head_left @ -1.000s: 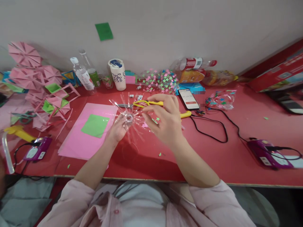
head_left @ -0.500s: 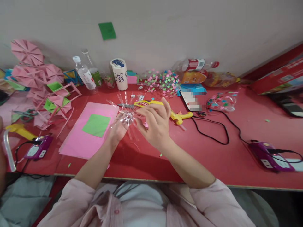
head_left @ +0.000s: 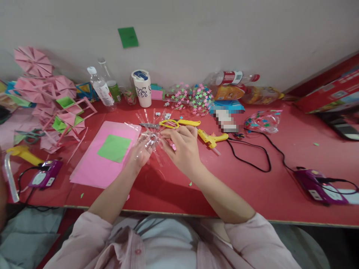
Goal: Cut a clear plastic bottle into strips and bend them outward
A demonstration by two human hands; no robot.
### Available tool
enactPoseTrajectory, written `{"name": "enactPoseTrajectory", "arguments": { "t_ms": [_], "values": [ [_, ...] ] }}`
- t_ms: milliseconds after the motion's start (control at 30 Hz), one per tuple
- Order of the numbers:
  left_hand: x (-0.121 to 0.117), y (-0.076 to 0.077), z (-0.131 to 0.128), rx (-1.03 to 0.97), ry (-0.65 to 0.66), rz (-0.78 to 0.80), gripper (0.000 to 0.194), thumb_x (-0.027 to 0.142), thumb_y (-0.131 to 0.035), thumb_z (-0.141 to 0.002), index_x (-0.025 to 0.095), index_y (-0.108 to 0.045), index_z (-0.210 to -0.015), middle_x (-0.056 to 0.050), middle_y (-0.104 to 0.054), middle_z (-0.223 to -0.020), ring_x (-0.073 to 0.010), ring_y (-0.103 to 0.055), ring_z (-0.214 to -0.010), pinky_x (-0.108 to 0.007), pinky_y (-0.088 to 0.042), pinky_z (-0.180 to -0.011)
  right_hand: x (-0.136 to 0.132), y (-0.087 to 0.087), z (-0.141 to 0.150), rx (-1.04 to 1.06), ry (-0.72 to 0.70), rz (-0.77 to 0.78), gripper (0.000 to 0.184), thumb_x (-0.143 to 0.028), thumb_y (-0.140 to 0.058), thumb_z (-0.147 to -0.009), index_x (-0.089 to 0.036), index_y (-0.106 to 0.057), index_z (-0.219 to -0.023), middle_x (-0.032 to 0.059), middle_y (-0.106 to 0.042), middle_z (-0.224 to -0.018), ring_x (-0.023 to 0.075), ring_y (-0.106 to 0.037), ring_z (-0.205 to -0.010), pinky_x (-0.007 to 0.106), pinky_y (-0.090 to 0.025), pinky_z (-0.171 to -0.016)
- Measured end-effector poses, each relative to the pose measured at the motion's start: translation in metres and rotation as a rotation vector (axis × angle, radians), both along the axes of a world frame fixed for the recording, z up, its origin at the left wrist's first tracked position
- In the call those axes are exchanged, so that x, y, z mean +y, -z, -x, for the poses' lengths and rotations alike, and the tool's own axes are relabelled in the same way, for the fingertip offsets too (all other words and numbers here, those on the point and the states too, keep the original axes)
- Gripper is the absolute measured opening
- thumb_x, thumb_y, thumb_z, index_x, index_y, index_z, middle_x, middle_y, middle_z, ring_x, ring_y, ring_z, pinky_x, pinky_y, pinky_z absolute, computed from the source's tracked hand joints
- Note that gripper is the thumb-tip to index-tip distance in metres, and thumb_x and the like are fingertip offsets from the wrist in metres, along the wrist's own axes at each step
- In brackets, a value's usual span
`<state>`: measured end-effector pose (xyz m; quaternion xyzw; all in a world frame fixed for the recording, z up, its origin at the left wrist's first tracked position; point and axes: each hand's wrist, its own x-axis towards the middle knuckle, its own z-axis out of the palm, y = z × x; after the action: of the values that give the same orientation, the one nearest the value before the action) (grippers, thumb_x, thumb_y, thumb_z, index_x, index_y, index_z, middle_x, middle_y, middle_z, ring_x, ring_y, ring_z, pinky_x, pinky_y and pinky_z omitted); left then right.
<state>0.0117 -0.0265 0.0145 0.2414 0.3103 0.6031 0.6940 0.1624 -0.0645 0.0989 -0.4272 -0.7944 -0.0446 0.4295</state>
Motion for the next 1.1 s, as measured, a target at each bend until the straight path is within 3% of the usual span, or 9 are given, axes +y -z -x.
{"name": "enactPoseTrajectory", "arguments": {
  "t_ms": [333, 500, 667, 800, 933, 1100],
  "values": [
    [0.000, 0.000, 0.000, 0.005, 0.025, -0.008, 0.009, 0.015, -0.069, -0.079, 0.020, -0.064, -0.086, 0.002, -0.069, -0.083, -0.0090, -0.065, -0.078, -0.024, -0.049, -0.079, -0.003, -0.003, 0.001, -0.039, 0.021, -0.038, 0.016, -0.017, -0.059, -0.093, -0.030, -0.066, -0.094, -0.0043, -0.074, -0.077, 0.0203, -0.059, -0.082, 0.046, -0.030, -0.103],
    [0.001, 0.003, 0.004, -0.045, 0.032, -0.049, 0.013, 0.019, -0.073, -0.077, 0.020, -0.065, -0.088, 0.001, -0.071, -0.087, -0.0091, -0.066, -0.080, -0.022, -0.051, -0.077, -0.011, -0.016, -0.007, -0.015, -0.057, -0.140, 0.014, -0.015, -0.057, -0.094, -0.024, -0.065, -0.102, 0.0033, -0.076, -0.106, 0.0200, -0.064, -0.092, 0.039, -0.047, -0.086],
    [0.004, 0.006, 0.008, -0.047, 0.010, -0.015, 0.016, 0.018, -0.074, -0.077, 0.022, -0.064, -0.089, 0.002, -0.070, -0.086, -0.0083, -0.066, -0.078, -0.021, -0.052, -0.075, -0.012, -0.016, -0.009, 0.102, -0.105, 0.139, 0.016, -0.015, -0.051, -0.095, -0.021, -0.065, -0.095, 0.0043, -0.075, -0.089, 0.0172, -0.068, -0.080, 0.030, -0.052, -0.072],
    [0.004, 0.008, 0.008, -0.034, 0.001, -0.012, 0.018, 0.019, -0.074, -0.077, 0.021, -0.063, -0.091, 0.001, -0.071, -0.089, -0.0086, -0.067, -0.082, -0.020, -0.052, -0.076, -0.009, -0.006, -0.002, 0.225, -0.155, 0.365, 0.018, -0.013, -0.053, -0.091, -0.019, -0.061, -0.106, 0.0051, -0.076, -0.097, 0.0158, -0.071, -0.082, 0.026, -0.054, -0.072],
    [0.003, 0.009, 0.006, -0.058, 0.007, -0.008, 0.023, 0.020, -0.078, -0.074, 0.020, -0.063, -0.091, 0.002, -0.071, -0.088, -0.0077, -0.067, -0.080, -0.018, -0.051, -0.072, -0.006, 0.000, 0.003, 0.383, -0.212, 0.463, 0.021, -0.016, -0.055, -0.090, -0.021, -0.057, -0.111, 0.0058, -0.076, -0.107, 0.0151, -0.073, -0.085, 0.025, -0.056, -0.072],
    [0.003, 0.009, 0.002, -0.047, 0.011, 0.011, 0.023, 0.019, -0.079, -0.072, 0.020, -0.065, -0.090, 0.003, -0.071, -0.086, -0.0077, -0.067, -0.079, -0.019, -0.051, -0.074, -0.004, 0.003, 0.005, 0.456, -0.180, 0.454, 0.014, -0.017, -0.057, -0.090, -0.023, -0.057, -0.102, 0.0015, -0.075, -0.093, 0.0154, -0.073, -0.082, 0.025, -0.054, -0.070]
  ]
}}
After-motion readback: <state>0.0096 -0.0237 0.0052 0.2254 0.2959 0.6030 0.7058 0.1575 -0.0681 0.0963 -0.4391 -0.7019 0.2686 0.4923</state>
